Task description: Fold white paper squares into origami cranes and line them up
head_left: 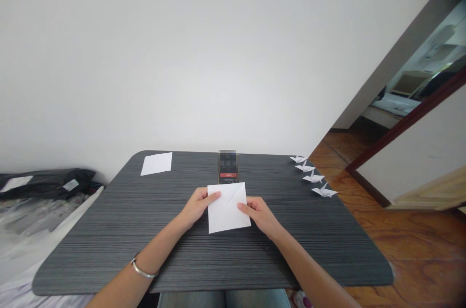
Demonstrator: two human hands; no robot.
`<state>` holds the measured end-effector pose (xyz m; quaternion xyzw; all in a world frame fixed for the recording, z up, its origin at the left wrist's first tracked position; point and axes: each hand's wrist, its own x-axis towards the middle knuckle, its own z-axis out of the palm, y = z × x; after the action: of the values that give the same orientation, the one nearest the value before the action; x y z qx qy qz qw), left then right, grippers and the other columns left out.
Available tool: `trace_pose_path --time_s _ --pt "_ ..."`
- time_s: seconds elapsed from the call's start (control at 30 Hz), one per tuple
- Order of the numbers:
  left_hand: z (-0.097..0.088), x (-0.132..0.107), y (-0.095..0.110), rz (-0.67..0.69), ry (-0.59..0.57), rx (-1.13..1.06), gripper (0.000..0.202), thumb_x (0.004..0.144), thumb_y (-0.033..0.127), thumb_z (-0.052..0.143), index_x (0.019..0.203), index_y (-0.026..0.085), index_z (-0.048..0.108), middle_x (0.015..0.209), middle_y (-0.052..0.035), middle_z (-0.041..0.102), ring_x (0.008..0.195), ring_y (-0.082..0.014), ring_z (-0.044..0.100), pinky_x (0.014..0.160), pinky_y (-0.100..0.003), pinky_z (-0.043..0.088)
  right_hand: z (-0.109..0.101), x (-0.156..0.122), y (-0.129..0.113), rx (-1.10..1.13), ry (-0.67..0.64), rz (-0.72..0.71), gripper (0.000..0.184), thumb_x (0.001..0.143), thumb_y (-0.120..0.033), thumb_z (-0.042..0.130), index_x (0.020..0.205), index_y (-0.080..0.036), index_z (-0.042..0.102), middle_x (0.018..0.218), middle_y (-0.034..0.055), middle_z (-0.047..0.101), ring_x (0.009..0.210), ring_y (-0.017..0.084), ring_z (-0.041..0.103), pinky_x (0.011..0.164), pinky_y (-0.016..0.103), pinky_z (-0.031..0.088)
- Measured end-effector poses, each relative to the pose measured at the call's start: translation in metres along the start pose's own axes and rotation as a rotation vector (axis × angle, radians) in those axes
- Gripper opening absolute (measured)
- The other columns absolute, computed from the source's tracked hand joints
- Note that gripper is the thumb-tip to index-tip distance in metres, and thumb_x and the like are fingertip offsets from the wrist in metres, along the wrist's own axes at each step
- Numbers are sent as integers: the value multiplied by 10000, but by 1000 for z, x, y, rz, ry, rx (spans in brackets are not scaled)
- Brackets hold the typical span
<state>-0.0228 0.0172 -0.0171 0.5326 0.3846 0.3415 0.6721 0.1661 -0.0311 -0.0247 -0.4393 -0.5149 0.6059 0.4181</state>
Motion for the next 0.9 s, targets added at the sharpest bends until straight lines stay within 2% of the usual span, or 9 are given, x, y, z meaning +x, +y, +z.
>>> trace_pose_path --time_s 0.1,0.27,0.57,0.7,0.8,0.9 --pt "0 0 -1 -5 4 -46 278 688 360 642 740 88 653 648 -39 665 534 -112 540 496 -195 377 0 0 1 12 8 -12 356 692 -480 602 699 -127 643 611 9 636 523 143 536 504 242 385" --pt "3 -2 0 -25 -36 -52 333 671 311 670 935 110 643 771 -58 698 674 -158 604 615 -235 437 1 2 7 18 64 -38 356 702 -481 592 690 -127 624 614 7 617 528 139 521 501 237 376" --pt "1 -3 -3 -35 -51 -32 323 684 324 653 907 91 652 777 -74 702 672 -177 619 599 -246 447 1 3 7 -64 61 -53 354 730 -488 552 705 -138 599 617 6 592 557 150 531 506 249 405" --pt "0 -2 -4 -27 4 -2 327 666 337 664 881 92 650 788 -72 703 670 -181 621 614 -257 454 0 2 2 -99 188 -145 292 780 -441 501 893 -178 560 619 -14 555 525 122 514 448 214 399" --pt "-1 -1 -5 -10 31 21 341 663 352 661 885 94 646 798 -74 701 666 -188 621 605 -263 456 -2 2 -1 -75 300 -172 360 781 -454 480 1033 -196 494 658 -8 562 508 121 525 404 207 398" --pt "-1 -1 -5 19 32 49 341 669 354 655 890 94 647 800 -74 698 671 -191 615 600 -264 454 -4 1 -1 -135 277 -159 297 772 -441 501 890 -172 548 540 -34 523 388 89 450 352 194 323"
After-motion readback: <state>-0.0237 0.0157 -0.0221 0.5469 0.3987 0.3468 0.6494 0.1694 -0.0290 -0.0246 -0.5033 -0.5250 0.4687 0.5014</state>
